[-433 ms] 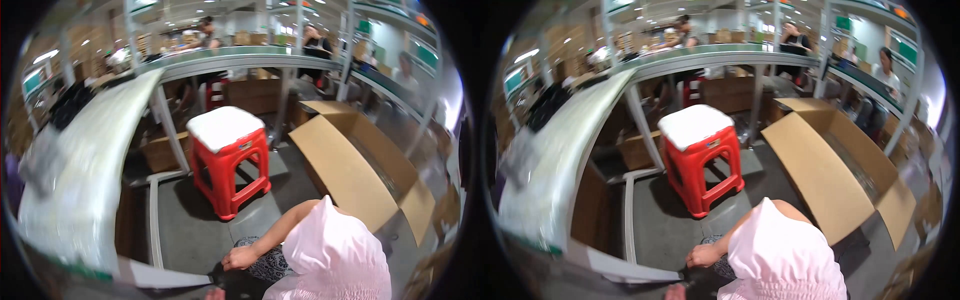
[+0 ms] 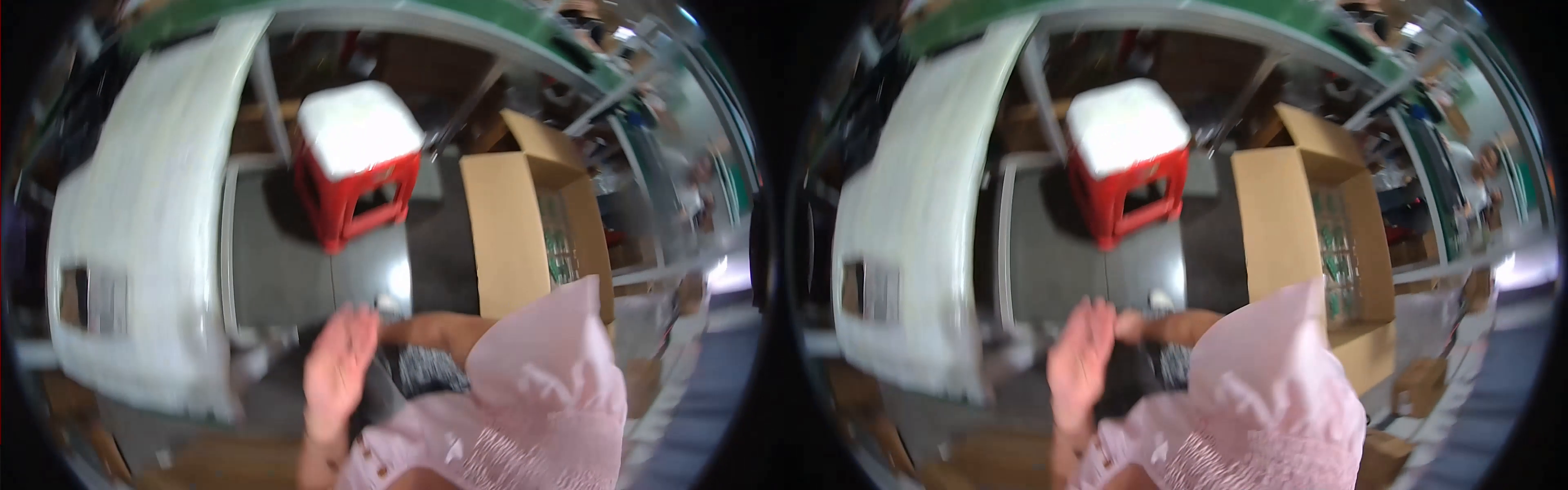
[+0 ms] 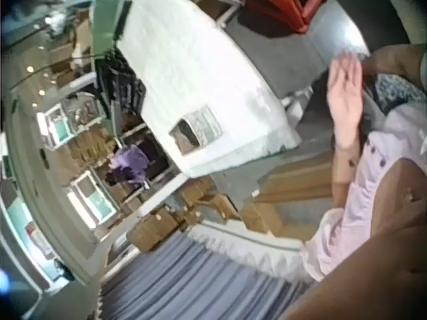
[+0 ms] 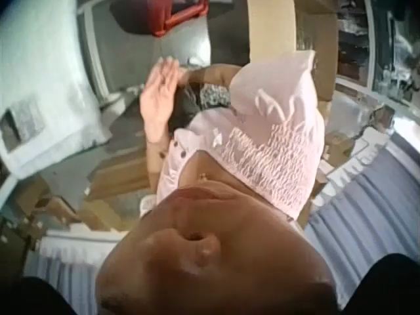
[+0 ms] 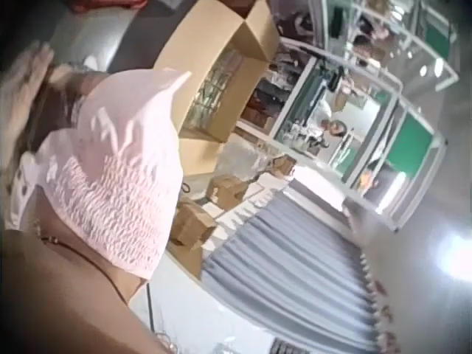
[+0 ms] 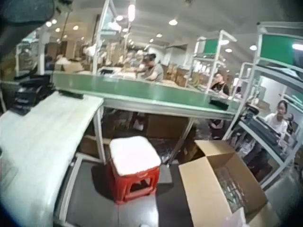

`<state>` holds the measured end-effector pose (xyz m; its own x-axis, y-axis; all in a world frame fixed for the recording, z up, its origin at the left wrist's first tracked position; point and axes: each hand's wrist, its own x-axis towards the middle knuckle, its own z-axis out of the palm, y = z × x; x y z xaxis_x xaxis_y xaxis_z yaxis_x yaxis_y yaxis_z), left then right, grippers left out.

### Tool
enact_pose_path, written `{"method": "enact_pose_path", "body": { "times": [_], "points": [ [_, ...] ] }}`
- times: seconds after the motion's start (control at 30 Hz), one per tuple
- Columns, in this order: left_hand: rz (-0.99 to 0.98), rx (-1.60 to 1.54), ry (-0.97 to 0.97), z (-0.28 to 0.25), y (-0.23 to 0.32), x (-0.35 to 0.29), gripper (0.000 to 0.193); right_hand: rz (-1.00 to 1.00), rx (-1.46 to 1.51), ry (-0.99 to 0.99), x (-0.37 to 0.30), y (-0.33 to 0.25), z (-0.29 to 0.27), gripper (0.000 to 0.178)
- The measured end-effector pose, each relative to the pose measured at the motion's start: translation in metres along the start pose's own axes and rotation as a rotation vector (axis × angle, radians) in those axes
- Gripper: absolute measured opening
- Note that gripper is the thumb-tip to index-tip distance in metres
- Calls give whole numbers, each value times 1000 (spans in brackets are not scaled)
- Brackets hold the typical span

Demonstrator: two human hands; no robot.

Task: Assembling electronic components by screwing circuit boards into plastic housings and packing finished units into boxes.

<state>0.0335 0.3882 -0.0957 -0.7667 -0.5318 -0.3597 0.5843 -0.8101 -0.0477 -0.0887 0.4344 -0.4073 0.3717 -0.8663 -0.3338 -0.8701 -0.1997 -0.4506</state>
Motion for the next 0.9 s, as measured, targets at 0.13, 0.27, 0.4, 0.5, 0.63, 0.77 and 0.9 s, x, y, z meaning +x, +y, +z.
{"method": "enact_pose_path", "body": {
  "times": [0.13,0.27,0.4,0.5,0.63,0.77,0.9],
  "points": [
    [90,-71,-189,118,25,-1,48,143,463,495,-74,-64,-118,13],
    [229,-23,-226,197,43,-12,53,253,858,534,-107,-109,-277,12],
    [250,-28,-272,269,25,-19,52,20,857,845,-133,-117,-447,10],
    [278,26,-284,310,10,-16,52,-198,882,886,-156,-142,-558,9],
    [319,58,-264,344,0,-4,53,-395,459,823,-159,-154,-620,15],
    [354,68,-272,357,1,3,55,-566,178,879,-146,-154,-634,24],
    [354,86,-260,357,14,5,57,-673,67,804,-132,-153,-644,34]
  ]
}}
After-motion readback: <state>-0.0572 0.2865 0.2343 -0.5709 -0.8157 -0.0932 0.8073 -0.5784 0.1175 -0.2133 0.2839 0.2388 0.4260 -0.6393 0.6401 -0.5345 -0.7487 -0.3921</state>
